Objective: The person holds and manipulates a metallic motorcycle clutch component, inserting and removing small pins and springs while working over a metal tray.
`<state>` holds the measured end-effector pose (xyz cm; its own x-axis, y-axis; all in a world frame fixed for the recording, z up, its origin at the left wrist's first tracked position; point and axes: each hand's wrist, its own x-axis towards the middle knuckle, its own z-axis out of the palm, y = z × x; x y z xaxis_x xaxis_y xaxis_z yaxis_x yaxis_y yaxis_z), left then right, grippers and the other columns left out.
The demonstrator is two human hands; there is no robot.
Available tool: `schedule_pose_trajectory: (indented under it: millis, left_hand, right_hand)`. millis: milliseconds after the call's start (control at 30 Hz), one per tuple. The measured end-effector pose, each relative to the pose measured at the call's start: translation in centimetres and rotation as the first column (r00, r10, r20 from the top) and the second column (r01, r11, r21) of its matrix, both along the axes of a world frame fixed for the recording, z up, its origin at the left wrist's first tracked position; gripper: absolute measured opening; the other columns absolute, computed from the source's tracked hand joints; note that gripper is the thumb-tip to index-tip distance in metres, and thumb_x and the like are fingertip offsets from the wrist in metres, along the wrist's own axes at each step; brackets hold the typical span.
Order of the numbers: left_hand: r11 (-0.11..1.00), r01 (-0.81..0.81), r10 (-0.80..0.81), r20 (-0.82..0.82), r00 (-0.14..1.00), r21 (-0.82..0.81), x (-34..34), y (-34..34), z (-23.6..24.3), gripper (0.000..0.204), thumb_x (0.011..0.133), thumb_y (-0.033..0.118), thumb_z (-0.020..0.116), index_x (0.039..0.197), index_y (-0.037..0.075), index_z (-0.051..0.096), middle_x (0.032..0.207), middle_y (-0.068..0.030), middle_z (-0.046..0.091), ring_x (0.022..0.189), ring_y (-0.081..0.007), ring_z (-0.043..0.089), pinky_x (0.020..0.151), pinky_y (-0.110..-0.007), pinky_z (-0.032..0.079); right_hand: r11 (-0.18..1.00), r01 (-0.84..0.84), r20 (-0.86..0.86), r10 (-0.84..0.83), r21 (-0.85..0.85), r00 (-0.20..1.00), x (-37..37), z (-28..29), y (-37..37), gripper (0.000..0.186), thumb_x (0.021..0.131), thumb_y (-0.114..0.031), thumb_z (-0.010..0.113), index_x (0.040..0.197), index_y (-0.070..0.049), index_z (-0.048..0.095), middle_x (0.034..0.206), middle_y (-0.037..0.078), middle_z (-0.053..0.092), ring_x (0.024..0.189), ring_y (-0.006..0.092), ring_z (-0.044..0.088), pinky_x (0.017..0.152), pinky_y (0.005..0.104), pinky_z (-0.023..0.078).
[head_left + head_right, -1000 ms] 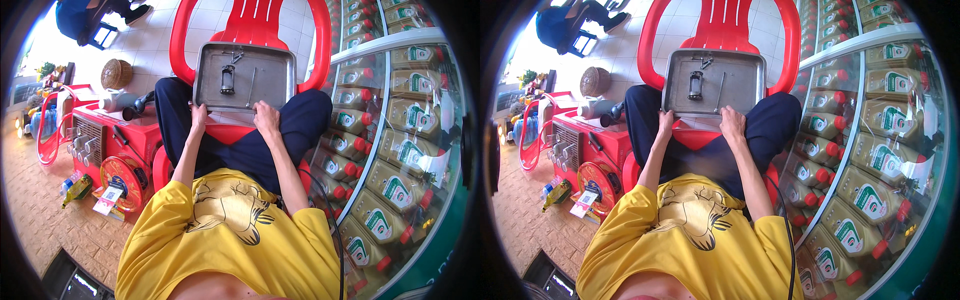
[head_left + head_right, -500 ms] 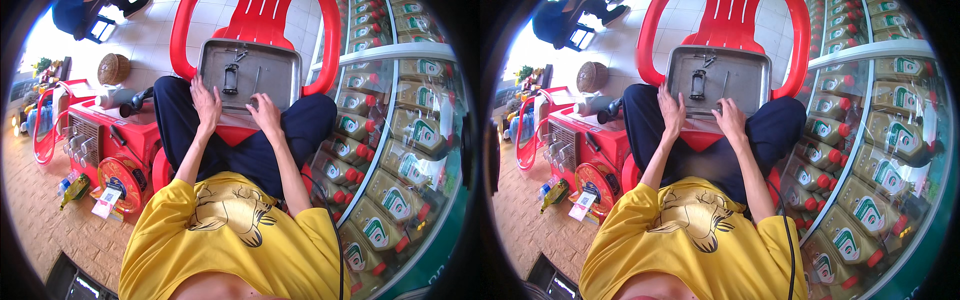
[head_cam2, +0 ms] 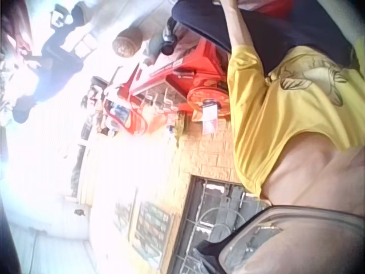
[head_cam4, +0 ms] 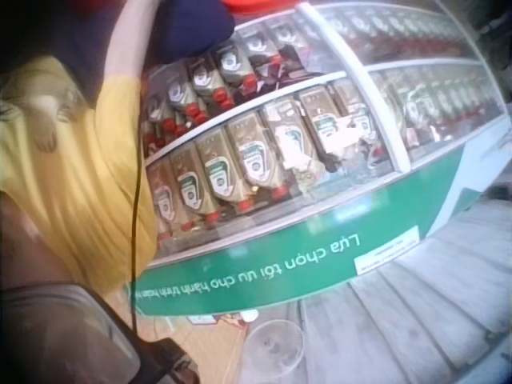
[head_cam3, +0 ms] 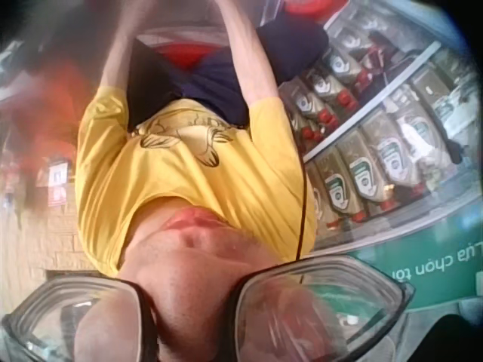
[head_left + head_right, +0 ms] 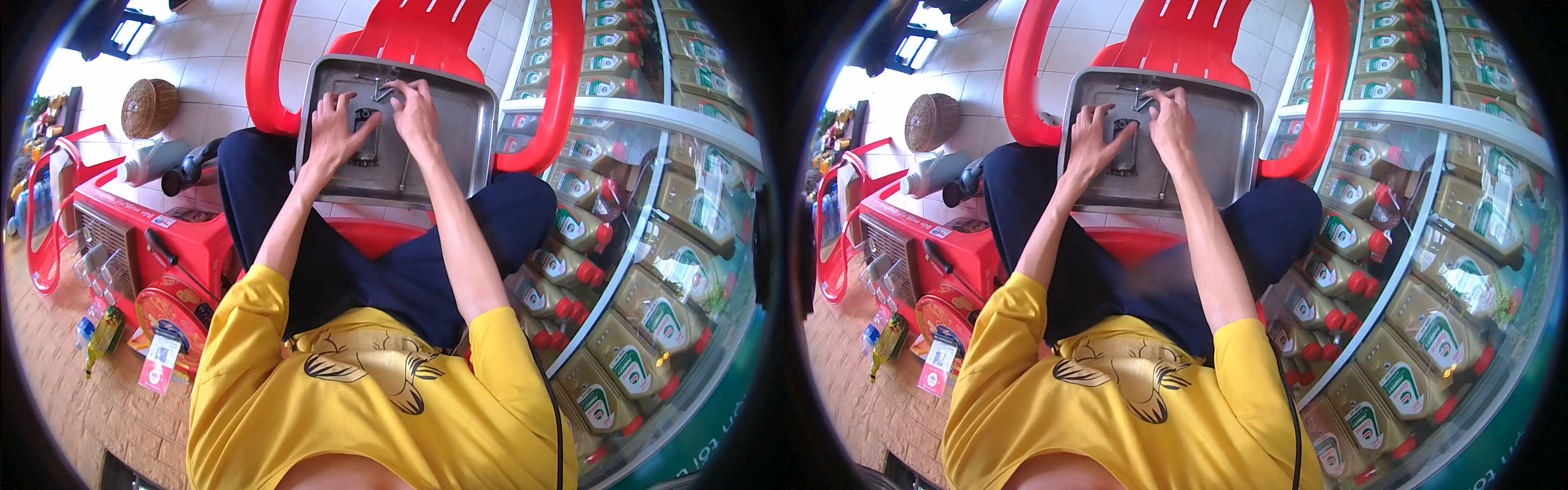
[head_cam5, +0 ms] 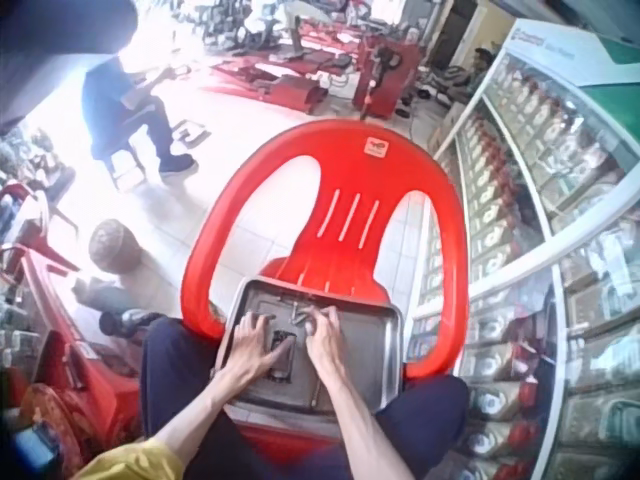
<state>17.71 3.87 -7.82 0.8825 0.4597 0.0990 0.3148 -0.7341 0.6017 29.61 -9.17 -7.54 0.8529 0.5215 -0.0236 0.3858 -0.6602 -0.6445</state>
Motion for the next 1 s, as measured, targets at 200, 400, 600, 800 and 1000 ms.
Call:
schedule_pose_trajectory:
  millis: [200,400,600,800,1000]
  left_hand:
    - [0.990,0.011,0.023,-0.231,0.973,0.144,0.4,-1.8,-0.5,0.092,0.066,0.074,0.075,0.110,-0.004,0.057,0.106,-0.0197,0.062,0.097,-0.0335,0.065,0.080,-0.044,0.049]
    - [0.999,-0.039,0.044,-0.489,0.871,0.020,2.2,-2.1,0.1,0.076,0.075,0.066,0.073,0.101,-0.003,0.054,0.080,-0.0219,0.071,0.080,-0.0409,0.072,0.069,-0.047,0.057]
    - [0.970,-0.100,0.009,-0.378,0.926,-0.223,2.3,-1.8,-0.5,0.063,0.086,0.052,0.070,0.105,-0.006,0.055,0.077,-0.0233,0.070,0.079,-0.0359,0.073,0.066,-0.043,0.056]
    - [0.389,-0.025,0.003,-0.026,1.000,-0.921,3.9,-1.5,2.8,0.043,0.099,0.040,0.060,0.113,0.000,0.053,0.080,-0.0146,0.070,0.063,-0.0217,0.069,0.056,-0.035,0.053]
    - [0.026,0.015,0.234,0.021,0.972,-1.000,4.8,-3.4,4.7,0.042,0.104,0.040,0.051,0.115,-0.001,0.051,0.085,-0.0164,0.068,0.053,-0.0226,0.066,0.046,-0.031,0.053]
  right_hand:
    - [0.953,-0.193,0.112,0.224,-0.233,0.968,2.7,-1.7,0.4,0.023,0.079,-0.009,0.076,0.101,-0.014,0.071,0.102,0.010,0.056,0.103,0.0306,0.060,0.086,0.0467,0.051]
    - [0.917,-0.289,0.209,0.350,-0.274,0.913,4.2,-2.2,0.0,0.017,0.079,-0.016,0.077,0.095,-0.012,0.072,0.100,0.006,0.058,0.104,0.0260,0.060,0.088,0.0446,0.048]
    - [0.967,-0.195,0.143,0.220,-0.166,0.965,4.4,3.3,-1.0,0.018,0.077,-0.017,0.079,0.094,-0.011,0.076,0.099,0.006,0.065,0.104,0.0257,0.062,0.089,0.0411,0.050]
    - [0.981,-0.048,-0.449,0.128,0.186,0.884,6.4,6.6,-5.0,0.019,0.095,-0.010,0.065,0.108,0.003,0.064,0.099,0.016,0.075,0.087,0.0241,0.076,0.075,0.0316,0.056]
    - [0.949,-0.020,-0.466,0.173,0.314,0.868,6.5,9.2,-4.8,0.019,0.093,-0.008,0.071,0.107,0.002,0.065,0.094,0.011,0.074,0.084,0.0169,0.075,0.077,0.0258,0.055]
